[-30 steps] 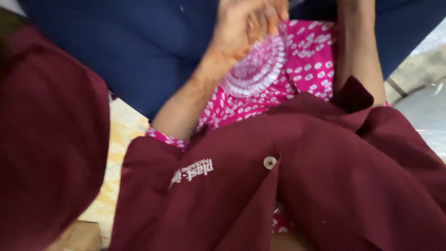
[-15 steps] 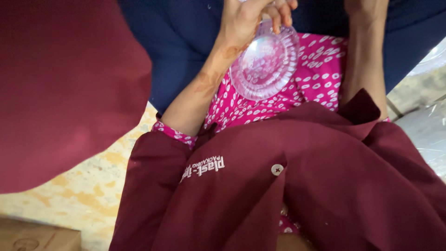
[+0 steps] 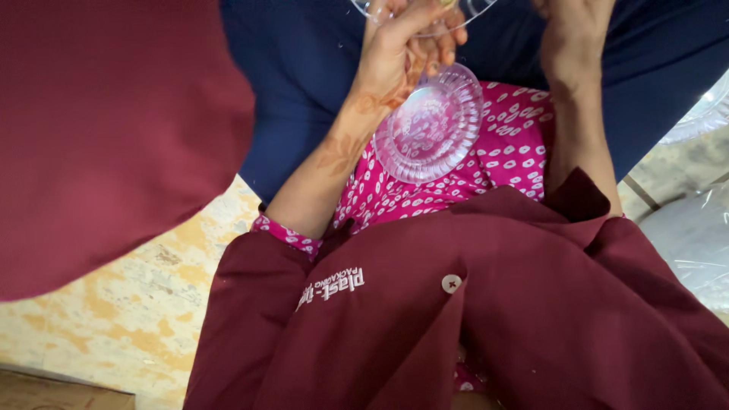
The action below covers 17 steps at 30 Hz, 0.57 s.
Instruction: The person sits on the floor and uses a small knife to trim the edges of clear plastic plates. She holds each plate in her left hand and carefully cuts along the rim with the knife in her right hand, then sets the trimmed plate aside.
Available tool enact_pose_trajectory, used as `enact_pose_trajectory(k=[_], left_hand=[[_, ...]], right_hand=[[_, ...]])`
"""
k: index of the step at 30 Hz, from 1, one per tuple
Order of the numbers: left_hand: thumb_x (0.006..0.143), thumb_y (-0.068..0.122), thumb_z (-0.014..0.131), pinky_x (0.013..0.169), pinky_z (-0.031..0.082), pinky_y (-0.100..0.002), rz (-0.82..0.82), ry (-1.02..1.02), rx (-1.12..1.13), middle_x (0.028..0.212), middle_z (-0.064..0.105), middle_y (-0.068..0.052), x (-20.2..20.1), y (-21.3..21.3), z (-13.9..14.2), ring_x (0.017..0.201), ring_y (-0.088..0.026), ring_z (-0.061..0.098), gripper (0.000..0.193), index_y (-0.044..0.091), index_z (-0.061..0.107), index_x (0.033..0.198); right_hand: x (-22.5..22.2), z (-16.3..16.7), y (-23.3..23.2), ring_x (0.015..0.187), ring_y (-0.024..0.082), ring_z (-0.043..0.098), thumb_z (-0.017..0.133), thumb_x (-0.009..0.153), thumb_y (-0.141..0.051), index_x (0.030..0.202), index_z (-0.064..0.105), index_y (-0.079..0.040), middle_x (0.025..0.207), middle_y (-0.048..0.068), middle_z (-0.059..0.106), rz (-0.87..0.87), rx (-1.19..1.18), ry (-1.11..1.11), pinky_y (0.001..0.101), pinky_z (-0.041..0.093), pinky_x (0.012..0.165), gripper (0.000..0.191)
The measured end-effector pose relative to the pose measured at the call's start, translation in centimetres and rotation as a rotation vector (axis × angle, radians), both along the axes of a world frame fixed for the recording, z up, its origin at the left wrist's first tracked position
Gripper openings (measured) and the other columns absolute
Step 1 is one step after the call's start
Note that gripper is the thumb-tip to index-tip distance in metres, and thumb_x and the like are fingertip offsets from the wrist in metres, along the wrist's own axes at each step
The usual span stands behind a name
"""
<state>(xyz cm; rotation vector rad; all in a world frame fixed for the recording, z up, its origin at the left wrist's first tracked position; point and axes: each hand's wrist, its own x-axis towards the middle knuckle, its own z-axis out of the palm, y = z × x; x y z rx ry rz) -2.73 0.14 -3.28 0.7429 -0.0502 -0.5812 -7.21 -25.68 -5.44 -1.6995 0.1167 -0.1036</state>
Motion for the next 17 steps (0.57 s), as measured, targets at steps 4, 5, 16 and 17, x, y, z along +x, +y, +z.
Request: enact_pose_trajectory(k=[4,5,16,17], left_hand=[[0.102,0.016,0.065,0.043,0.043,-0.023,-0.018,0.085,0.07,0.081,0.072,-0.021,-0.1,0.3,0.9,0.054,-0.017,0.063,0.026,-0.01,0.066,0.105],[0.101,0.015,0.065,0.044,0.043,-0.022,-0.03,0.107,0.06,0.08,0.071,-0.02,0.0,0.3,1.2,0.053,-0.016,0.063,0.028,-0.011,0.067,0.111],[0.099,0.012,0.068,0.05,0.052,-0.025,-0.151,0.151,-0.059,0.1,0.073,-0.023,-0.9,-0.1,2.2,0.064,-0.019,0.067,0.034,-0.015,0.067,0.12],[0.098,0.013,0.069,0.049,0.052,-0.024,-0.121,0.144,-0.057,0.1,0.074,-0.023,-0.7,-0.1,1.9,0.064,-0.019,0.067,0.035,-0.015,0.067,0.119]], right_hand=[[0.3,1.5,1.5,0.086,0.015,0.063,0.048,0.113,0.004,0.102,0.063,0.006,0.096,0.008,0.067,0.164,0.027,-0.135,0.0272,0.048,0.077,0.019],[0.4,1.8,1.7,0.089,0.015,0.064,0.045,0.112,0.006,0.104,0.063,0.007,0.101,0.009,0.067,0.203,0.019,-0.177,0.0271,0.049,0.079,0.02],[1.5,-0.9,0.8,0.064,0.014,0.051,0.057,0.123,-0.018,0.089,0.062,0.001,0.076,0.008,0.061,0.009,0.261,-0.069,0.0261,0.035,0.06,0.04],[1.5,-1.2,0.4,0.064,0.015,0.053,0.059,0.121,-0.019,0.09,0.064,0.001,0.075,0.009,0.063,-0.048,0.273,-0.081,0.0258,0.038,0.061,0.037]])
